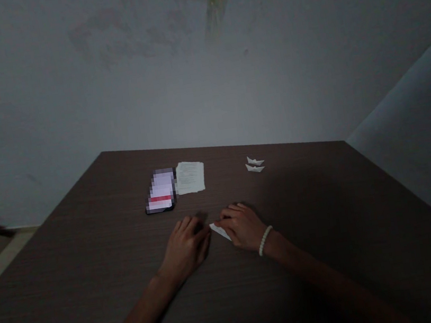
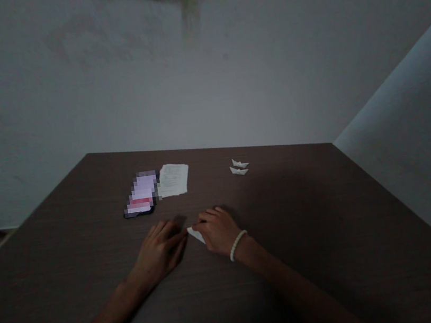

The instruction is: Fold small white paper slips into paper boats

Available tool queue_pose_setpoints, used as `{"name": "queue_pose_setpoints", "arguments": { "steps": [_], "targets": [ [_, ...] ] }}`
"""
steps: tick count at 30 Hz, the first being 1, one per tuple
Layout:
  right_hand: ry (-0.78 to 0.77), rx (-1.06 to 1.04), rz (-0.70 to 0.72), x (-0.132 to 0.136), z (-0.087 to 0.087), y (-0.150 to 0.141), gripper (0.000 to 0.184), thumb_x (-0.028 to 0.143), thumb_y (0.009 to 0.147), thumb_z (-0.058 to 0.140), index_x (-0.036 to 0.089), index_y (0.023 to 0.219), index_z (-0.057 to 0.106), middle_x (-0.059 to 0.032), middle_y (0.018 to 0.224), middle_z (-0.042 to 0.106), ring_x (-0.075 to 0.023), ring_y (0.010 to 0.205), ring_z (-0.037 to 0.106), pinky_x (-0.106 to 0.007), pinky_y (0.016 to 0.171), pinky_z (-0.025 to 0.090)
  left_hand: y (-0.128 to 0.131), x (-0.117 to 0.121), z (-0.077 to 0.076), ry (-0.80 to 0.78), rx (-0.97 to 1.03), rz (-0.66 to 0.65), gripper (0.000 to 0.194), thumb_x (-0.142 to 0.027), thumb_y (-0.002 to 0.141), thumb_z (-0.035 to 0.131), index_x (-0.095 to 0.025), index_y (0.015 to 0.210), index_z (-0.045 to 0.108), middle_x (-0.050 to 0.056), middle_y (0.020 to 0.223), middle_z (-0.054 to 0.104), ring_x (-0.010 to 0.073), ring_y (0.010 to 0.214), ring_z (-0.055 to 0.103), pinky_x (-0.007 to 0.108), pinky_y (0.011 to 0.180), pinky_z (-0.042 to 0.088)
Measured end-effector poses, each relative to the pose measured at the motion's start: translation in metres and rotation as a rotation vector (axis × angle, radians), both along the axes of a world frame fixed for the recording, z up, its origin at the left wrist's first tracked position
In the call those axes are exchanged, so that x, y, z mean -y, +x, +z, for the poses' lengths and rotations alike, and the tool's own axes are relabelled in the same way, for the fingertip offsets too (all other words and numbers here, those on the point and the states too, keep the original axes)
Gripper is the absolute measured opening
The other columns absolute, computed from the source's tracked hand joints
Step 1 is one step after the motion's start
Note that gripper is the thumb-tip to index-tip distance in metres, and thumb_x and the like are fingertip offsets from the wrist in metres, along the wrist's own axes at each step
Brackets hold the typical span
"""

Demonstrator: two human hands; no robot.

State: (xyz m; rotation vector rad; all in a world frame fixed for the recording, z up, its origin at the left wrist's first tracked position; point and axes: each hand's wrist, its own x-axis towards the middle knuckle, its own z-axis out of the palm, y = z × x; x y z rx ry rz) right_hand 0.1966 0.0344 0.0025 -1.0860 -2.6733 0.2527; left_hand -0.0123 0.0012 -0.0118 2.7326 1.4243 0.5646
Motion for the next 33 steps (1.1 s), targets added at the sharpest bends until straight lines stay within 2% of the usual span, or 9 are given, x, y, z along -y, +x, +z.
{"name": "queue_pose_setpoints", "arguments": {
  "steps": [5, 9, 13, 19, 25, 33],
  "targets": [
    [-0.001, 0.02, 0.032, -0.002, 0.003, 0.0, 0.024, 0.017, 0.091, 0.051, 0.022, 0.107, 0.067, -0.0041, 0.094, 0.063, -0.0191, 0.092, 0.049, -0.033, 0.078, 0.031, -0.001, -0.001, 0.001, -0.023, 0.047, 0.003, 0.025, -0.024, 0.094, 0.047, -0.019, 0.099, 0.071, 0.01, 0.096, 0.057, 0.024, 0.091, 0.049, 0.038, 0.077, 0.041],
    [-0.007, 0.059, 0.088, -0.003, 0.005, -0.001, 0.033, 0.014, 0.087, 0.054, 0.025, 0.115, 0.065, -0.0043, 0.093, 0.062, -0.0202, 0.091, 0.047, -0.033, 0.077, 0.032, -0.001, -0.002, 0.0, -0.021, 0.074, 0.018, 0.025, -0.024, 0.093, 0.048, -0.02, 0.1, 0.071, 0.01, 0.094, 0.056, 0.0241, 0.091, 0.049, 0.038, 0.076, 0.041],
    [-0.011, 0.041, 0.073, -0.002, 0.004, -0.001, 0.039, 0.011, 0.085, 0.053, 0.027, 0.119, 0.064, -0.0054, 0.093, 0.06, -0.0198, 0.089, 0.046, -0.032, 0.076, 0.033, 0.0, -0.003, -0.001, -0.026, 0.093, 0.022, 0.025, -0.023, 0.092, 0.049, -0.021, 0.101, 0.072, 0.01, 0.097, 0.056, 0.0242, 0.092, 0.049, 0.037, 0.075, 0.041],
    [-0.047, -0.04, 0.04, -0.002, -0.004, 0.001, 0.037, 0.012, 0.086, 0.053, 0.026, 0.118, 0.066, -0.0055, 0.093, 0.057, -0.019, 0.09, 0.047, -0.031, 0.076, 0.035, 0.002, -0.002, 0.002, -0.033, 0.093, 0.039, 0.024, -0.024, 0.091, 0.05, -0.022, 0.1, 0.072, 0.01, 0.097, 0.057, 0.0243, 0.092, 0.049, 0.037, 0.074, 0.04],
    [-0.044, -0.059, 0.082, -0.006, -0.008, 0.003, 0.034, 0.013, 0.089, 0.052, 0.023, 0.117, 0.066, -0.0049, 0.09, 0.058, -0.0182, 0.088, 0.047, -0.03, 0.077, 0.036, 0.003, -0.001, 0.001, -0.031, 0.082, 0.056, 0.024, -0.024, 0.091, 0.05, -0.021, 0.097, 0.073, 0.01, 0.094, 0.056, 0.0244, 0.091, 0.048, 0.038, 0.075, 0.04],
    [-0.027, 0.024, 0.087, -0.005, 0.007, -0.002, 0.023, 0.017, 0.091, 0.05, 0.021, 0.103, 0.069, -0.0046, 0.089, 0.059, -0.0185, 0.087, 0.047, -0.03, 0.074, 0.035, 0.004, -0.001, 0.001, -0.029, 0.079, 0.051, 0.024, -0.024, 0.092, 0.049, -0.02, 0.094, 0.072, 0.009, 0.092, 0.055, 0.024, 0.09, 0.048, 0.038, 0.075, 0.041]
  ]
}}
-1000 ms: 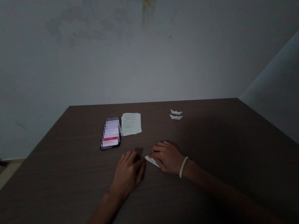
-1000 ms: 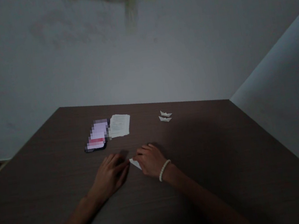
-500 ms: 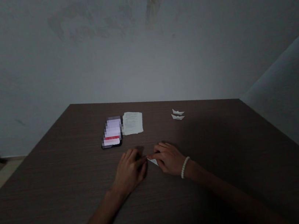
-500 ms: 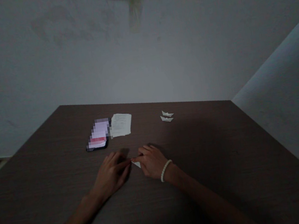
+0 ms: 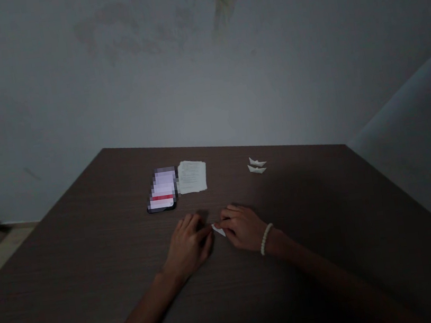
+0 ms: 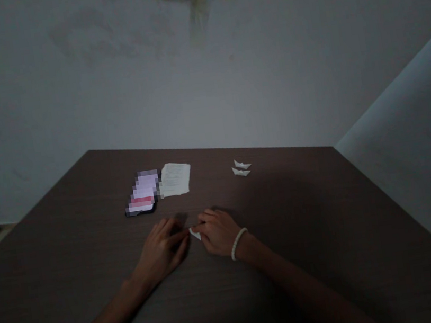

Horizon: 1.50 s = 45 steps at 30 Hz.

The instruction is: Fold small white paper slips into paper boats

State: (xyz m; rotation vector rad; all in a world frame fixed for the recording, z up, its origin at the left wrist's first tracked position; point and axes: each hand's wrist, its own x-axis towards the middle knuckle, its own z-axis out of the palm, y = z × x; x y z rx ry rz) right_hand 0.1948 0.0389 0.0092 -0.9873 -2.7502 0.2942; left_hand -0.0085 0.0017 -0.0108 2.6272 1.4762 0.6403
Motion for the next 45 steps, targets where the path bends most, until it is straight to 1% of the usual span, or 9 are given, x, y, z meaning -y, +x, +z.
{"name": "queue_pose_setpoints", "arguments": {
  "steps": [6, 9, 12, 15, 19, 25, 31, 38, 45],
  "targets": [
    [-0.041, 0.035, -0.013, -0.002, 0.004, -0.001, 0.023, 0.02, 0.091, 0.051, 0.022, 0.104, 0.07, -0.0043, 0.086, 0.059, -0.018, 0.086, 0.05, -0.03, 0.078, 0.037, 0.003, -0.001, -0.001, 0.022, -0.003, -0.005, 0.025, -0.025, 0.093, 0.047, -0.017, 0.086, 0.07, 0.01, 0.096, 0.057, 0.0234, 0.092, 0.048, 0.038, 0.078, 0.042],
    [-0.079, -0.035, -0.036, -0.003, 0.001, 0.006, 0.026, 0.024, 0.088, 0.057, 0.022, 0.112, 0.068, -0.0045, 0.093, 0.061, -0.018, 0.089, 0.052, -0.031, 0.083, 0.039, 0.004, 0.0, -0.001, 0.045, -0.01, -0.003, 0.025, -0.025, 0.093, 0.047, -0.017, 0.084, 0.068, 0.01, 0.095, 0.057, 0.0235, 0.092, 0.049, 0.038, 0.079, 0.043],
    [-0.073, -0.162, -0.146, 0.001, 0.0, 0.016, 0.038, 0.029, 0.084, 0.064, 0.017, 0.121, 0.062, -0.007, 0.105, 0.063, -0.0198, 0.096, 0.053, -0.033, 0.087, 0.041, 0.004, 0.0, -0.001, 0.054, -0.017, -0.002, 0.023, -0.024, 0.092, 0.047, -0.017, 0.086, 0.068, 0.01, 0.093, 0.057, 0.0238, 0.091, 0.049, 0.039, 0.079, 0.044],
    [-0.069, -0.183, -0.158, 0.009, -0.003, 0.023, 0.043, 0.035, 0.078, 0.071, 0.018, 0.117, 0.064, -0.0077, 0.107, 0.064, -0.0211, 0.097, 0.055, -0.035, 0.089, 0.042, 0.003, -0.001, -0.003, 0.064, -0.019, -0.001, 0.02, -0.022, 0.091, 0.048, -0.016, 0.088, 0.067, 0.01, 0.094, 0.058, 0.0236, 0.09, 0.05, 0.038, 0.078, 0.044],
    [-0.04, -0.217, -0.216, 0.022, -0.014, 0.024, 0.038, 0.034, 0.075, 0.076, 0.019, 0.109, 0.068, -0.006, 0.106, 0.066, -0.0208, 0.096, 0.055, -0.035, 0.089, 0.042, 0.002, -0.001, -0.004, 0.078, -0.032, 0.006, 0.017, -0.021, 0.091, 0.049, -0.016, 0.088, 0.066, 0.01, 0.094, 0.058, 0.0237, 0.09, 0.05, 0.038, 0.078, 0.045],
    [-0.003, -0.31, -0.266, 0.023, -0.026, 0.024, 0.012, 0.021, 0.085, 0.066, 0.02, 0.095, 0.073, -0.0048, 0.098, 0.068, -0.0174, 0.09, 0.056, -0.03, 0.081, 0.045, 0.002, -0.002, -0.006, 0.055, 0.009, -0.037, 0.017, -0.02, 0.092, 0.049, -0.015, 0.088, 0.065, 0.01, 0.095, 0.061, 0.0232, 0.091, 0.052, 0.038, 0.081, 0.046],
    [0.012, -0.285, -0.252, 0.015, -0.023, 0.024, 0.013, 0.021, 0.086, 0.065, 0.02, 0.095, 0.073, -0.0054, 0.096, 0.066, -0.0172, 0.091, 0.055, -0.03, 0.081, 0.045, 0.003, -0.009, -0.01, 0.01, 0.09, -0.114, 0.014, -0.02, 0.092, 0.053, -0.016, 0.096, 0.066, 0.008, 0.097, 0.063, 0.0224, 0.095, 0.053, 0.037, 0.086, 0.046],
    [0.029, -0.249, -0.223, 0.0, -0.022, 0.023, 0.012, 0.021, 0.086, 0.063, 0.02, 0.091, 0.074, -0.0054, 0.093, 0.064, -0.0176, 0.089, 0.054, -0.032, 0.082, 0.043, 0.007, -0.014, -0.006, 0.03, -0.071, -0.171, 0.018, -0.016, 0.093, 0.049, -0.016, 0.087, 0.066, 0.007, 0.087, 0.063, 0.0206, 0.084, 0.055, 0.034, 0.077, 0.046],
    [0.015, -0.288, -0.284, 0.001, -0.023, 0.027, 0.026, 0.027, 0.08, 0.07, 0.02, 0.104, 0.07, -0.0063, 0.099, 0.064, -0.0203, 0.095, 0.054, -0.034, 0.085, 0.044, 0.01, -0.021, -0.006, 0.042, -0.117, -0.181, 0.018, -0.013, 0.092, 0.047, -0.016, 0.093, 0.064, 0.008, 0.089, 0.062, 0.0204, 0.084, 0.056, 0.033, 0.076, 0.047]
  ]
}}
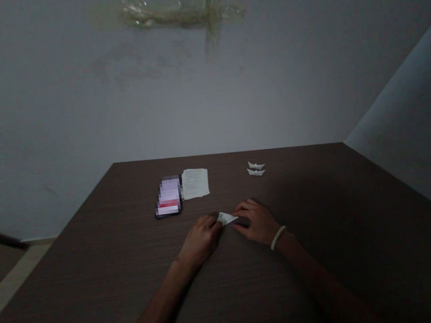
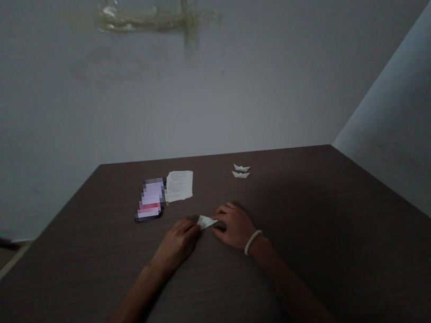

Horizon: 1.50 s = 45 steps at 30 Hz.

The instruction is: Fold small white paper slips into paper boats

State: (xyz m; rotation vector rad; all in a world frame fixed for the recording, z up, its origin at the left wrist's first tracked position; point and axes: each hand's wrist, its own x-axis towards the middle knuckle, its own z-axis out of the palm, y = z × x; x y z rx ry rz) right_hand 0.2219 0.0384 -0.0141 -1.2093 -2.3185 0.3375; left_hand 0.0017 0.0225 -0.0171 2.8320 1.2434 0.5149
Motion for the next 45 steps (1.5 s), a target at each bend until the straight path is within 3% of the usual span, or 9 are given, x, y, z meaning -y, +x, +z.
{"name": "queue_pose_setpoints", "arguments": {
  "steps": [9, 23, 34, 45],
  "targets": [
    [0.043, -0.062, -0.065, -0.001, -0.008, 0.002, 0.011, 0.022, 0.082, 0.067, 0.018, 0.092, 0.071, -0.0068, 0.095, 0.064, -0.02, 0.093, 0.054, -0.034, 0.084, 0.045, 0.004, -0.008, -0.001, 0.014, -0.015, -0.003, 0.021, -0.012, 0.092, 0.043, -0.015, 0.084, 0.063, 0.009, 0.084, 0.061, 0.0201, 0.08, 0.056, 0.034, 0.075, 0.048],
    [0.047, -0.036, -0.045, 0.004, -0.007, -0.002, 0.01, 0.02, 0.086, 0.06, 0.019, 0.088, 0.07, -0.0063, 0.095, 0.063, -0.02, 0.093, 0.053, -0.034, 0.083, 0.045, 0.004, -0.008, -0.009, -0.011, 0.175, 0.052, 0.016, -0.025, 0.094, 0.051, -0.015, 0.093, 0.064, 0.009, 0.097, 0.063, 0.0218, 0.092, 0.057, 0.035, 0.081, 0.052],
    [0.054, -0.031, -0.071, 0.007, -0.009, -0.006, 0.012, 0.023, 0.084, 0.064, 0.019, 0.094, 0.068, -0.0067, 0.096, 0.063, -0.0216, 0.094, 0.054, -0.035, 0.085, 0.044, 0.005, -0.008, -0.01, 0.086, 0.108, 0.054, 0.019, -0.025, 0.095, 0.05, -0.014, 0.09, 0.065, 0.009, 0.093, 0.066, 0.0212, 0.088, 0.06, 0.033, 0.077, 0.053],
    [0.09, -0.046, -0.088, 0.007, -0.012, -0.009, 0.01, 0.022, 0.089, 0.059, 0.019, 0.086, 0.068, -0.004, 0.086, 0.066, -0.0184, 0.084, 0.056, -0.032, 0.082, 0.044, 0.002, -0.007, -0.012, 0.136, 0.059, 0.009, 0.021, -0.018, 0.095, 0.045, -0.016, 0.092, 0.066, 0.009, 0.086, 0.068, 0.0209, 0.08, 0.061, 0.032, 0.07, 0.053]
  ]
}}
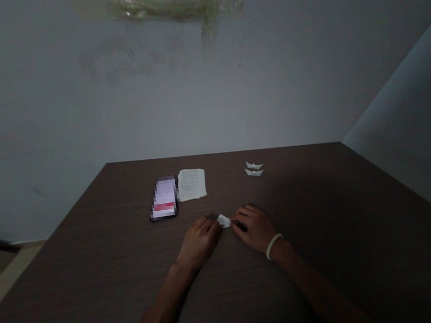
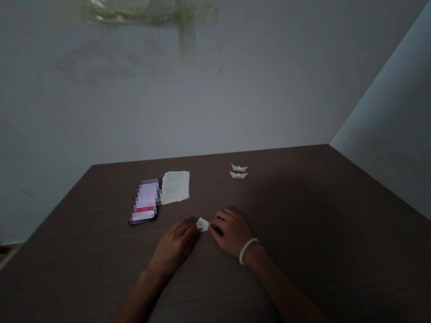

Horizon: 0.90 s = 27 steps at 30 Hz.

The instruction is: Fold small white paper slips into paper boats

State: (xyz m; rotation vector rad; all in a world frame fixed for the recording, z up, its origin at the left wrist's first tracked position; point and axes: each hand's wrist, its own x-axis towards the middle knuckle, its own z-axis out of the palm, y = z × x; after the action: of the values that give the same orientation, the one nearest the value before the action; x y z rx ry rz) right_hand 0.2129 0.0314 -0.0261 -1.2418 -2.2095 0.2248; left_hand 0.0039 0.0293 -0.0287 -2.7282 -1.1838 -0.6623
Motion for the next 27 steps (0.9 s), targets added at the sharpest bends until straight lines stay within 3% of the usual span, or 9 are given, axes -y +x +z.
{"name": "queue_pose_setpoints", "arguments": {
  "steps": [12, 27],
  "targets": [
    [0.126, 0.071, 0.021, 0.0027, 0.0037, -0.0015, 0.014, 0.022, 0.093, 0.054, 0.019, 0.086, 0.066, -0.0042, 0.084, 0.066, -0.0179, 0.082, 0.055, -0.03, 0.077, 0.043, 0.0013, 0.001, 0.0024, -0.031, 0.092, 0.087, 0.017, -0.022, 0.09, 0.052, -0.014, 0.099, 0.064, 0.01, 0.093, 0.066, 0.0225, 0.086, 0.059, 0.034, 0.075, 0.052],
    [0.199, 0.055, 0.074, 0.0073, 0.0045, -0.0094, 0.013, 0.021, 0.093, 0.054, 0.02, 0.086, 0.066, -0.0038, 0.084, 0.067, -0.017, 0.079, 0.055, -0.029, 0.074, 0.042, 0.0029, 0.0014, 0.0082, -0.055, 0.04, 0.198, 0.019, -0.024, 0.084, 0.058, -0.015, 0.099, 0.065, 0.009, 0.09, 0.065, 0.0249, 0.085, 0.057, 0.036, 0.075, 0.049]
  ]
}}
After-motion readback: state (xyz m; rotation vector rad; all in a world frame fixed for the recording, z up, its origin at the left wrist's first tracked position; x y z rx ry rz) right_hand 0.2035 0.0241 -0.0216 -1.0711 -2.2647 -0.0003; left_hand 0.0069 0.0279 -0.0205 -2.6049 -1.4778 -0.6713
